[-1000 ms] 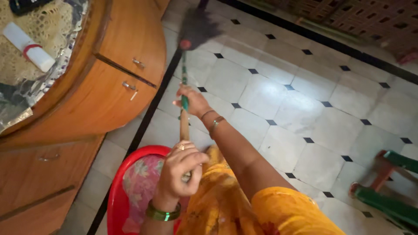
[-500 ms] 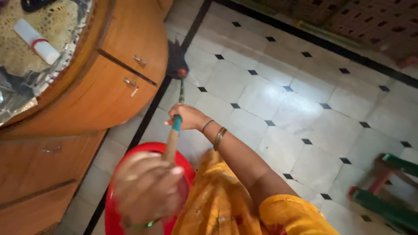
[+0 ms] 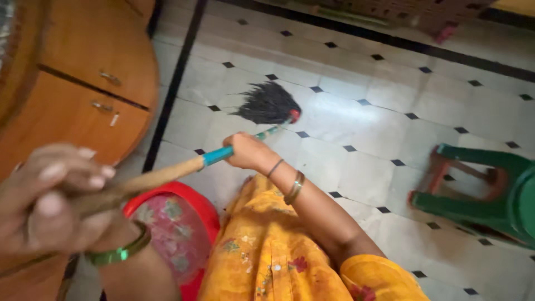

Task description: The person mops a tiled floor using a traditional mop. They move the mop head across various sections of the floor, including near a bed, around a green stool, and into a red bucket.

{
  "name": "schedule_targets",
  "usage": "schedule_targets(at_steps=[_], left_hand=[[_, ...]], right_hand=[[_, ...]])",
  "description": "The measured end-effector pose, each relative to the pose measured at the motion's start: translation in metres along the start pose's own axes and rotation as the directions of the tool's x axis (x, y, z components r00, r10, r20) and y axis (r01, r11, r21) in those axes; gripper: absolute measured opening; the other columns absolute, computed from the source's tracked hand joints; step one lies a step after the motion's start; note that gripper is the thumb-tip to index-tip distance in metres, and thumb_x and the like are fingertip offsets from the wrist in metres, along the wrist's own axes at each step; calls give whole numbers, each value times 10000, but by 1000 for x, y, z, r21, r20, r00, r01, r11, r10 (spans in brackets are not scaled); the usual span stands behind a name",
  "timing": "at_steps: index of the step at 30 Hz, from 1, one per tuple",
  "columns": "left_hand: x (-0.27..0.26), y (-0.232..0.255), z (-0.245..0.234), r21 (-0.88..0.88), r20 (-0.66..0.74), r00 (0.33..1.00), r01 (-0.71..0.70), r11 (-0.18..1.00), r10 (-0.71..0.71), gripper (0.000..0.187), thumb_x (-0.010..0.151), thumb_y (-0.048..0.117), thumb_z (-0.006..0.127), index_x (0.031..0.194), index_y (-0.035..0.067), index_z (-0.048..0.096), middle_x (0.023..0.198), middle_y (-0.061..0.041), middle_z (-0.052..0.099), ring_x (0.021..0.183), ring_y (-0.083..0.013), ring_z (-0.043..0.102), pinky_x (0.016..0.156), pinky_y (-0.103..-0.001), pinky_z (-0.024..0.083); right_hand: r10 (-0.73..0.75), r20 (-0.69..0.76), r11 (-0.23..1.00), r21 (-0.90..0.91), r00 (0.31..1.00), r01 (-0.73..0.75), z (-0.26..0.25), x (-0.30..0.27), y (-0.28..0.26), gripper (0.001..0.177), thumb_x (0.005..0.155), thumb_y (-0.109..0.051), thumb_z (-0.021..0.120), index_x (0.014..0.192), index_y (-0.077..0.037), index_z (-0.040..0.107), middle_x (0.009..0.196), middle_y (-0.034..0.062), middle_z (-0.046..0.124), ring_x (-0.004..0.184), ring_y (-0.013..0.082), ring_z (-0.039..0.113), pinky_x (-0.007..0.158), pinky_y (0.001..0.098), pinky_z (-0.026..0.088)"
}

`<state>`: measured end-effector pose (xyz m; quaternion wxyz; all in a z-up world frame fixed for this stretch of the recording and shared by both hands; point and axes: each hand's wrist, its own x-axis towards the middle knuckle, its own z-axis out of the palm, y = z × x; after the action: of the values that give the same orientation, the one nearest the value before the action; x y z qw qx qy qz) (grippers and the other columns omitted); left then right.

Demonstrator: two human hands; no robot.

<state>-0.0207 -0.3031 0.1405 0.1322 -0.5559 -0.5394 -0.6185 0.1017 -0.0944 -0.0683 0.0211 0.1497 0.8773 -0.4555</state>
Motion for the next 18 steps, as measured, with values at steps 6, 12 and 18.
schedule_targets(at_steps=[6,12,18], left_hand=[[-9,0,142,-392,38,973,223,892,-227,253,1004,137,509,1120,-27,663,863,-147,664,649,-179,637,624,-311,562],[-34,13,255,-441,650,623,776,451,-435,268,1030,127,465,1112,2,687,887,-45,660,833,-129,683,787,-305,614],[-63,17,280,-409,835,492,854,321,-246,228,990,61,506,1111,-10,686,885,-44,654,792,-104,626,736,-261,512]], right_hand=[[250,-276,968,86,928,-235,-39,-115,98,130,784,-182,710,867,-85,734,808,214,711,786,401,712,722,454,563],[350,-694,916,112,629,-386,-43,-214,200,232,826,-187,753,739,-14,625,717,235,630,714,438,627,641,479,499],[378,-821,884,182,429,-431,-23,-254,218,421,879,-260,822,684,3,557,670,204,593,672,417,556,648,469,464]])
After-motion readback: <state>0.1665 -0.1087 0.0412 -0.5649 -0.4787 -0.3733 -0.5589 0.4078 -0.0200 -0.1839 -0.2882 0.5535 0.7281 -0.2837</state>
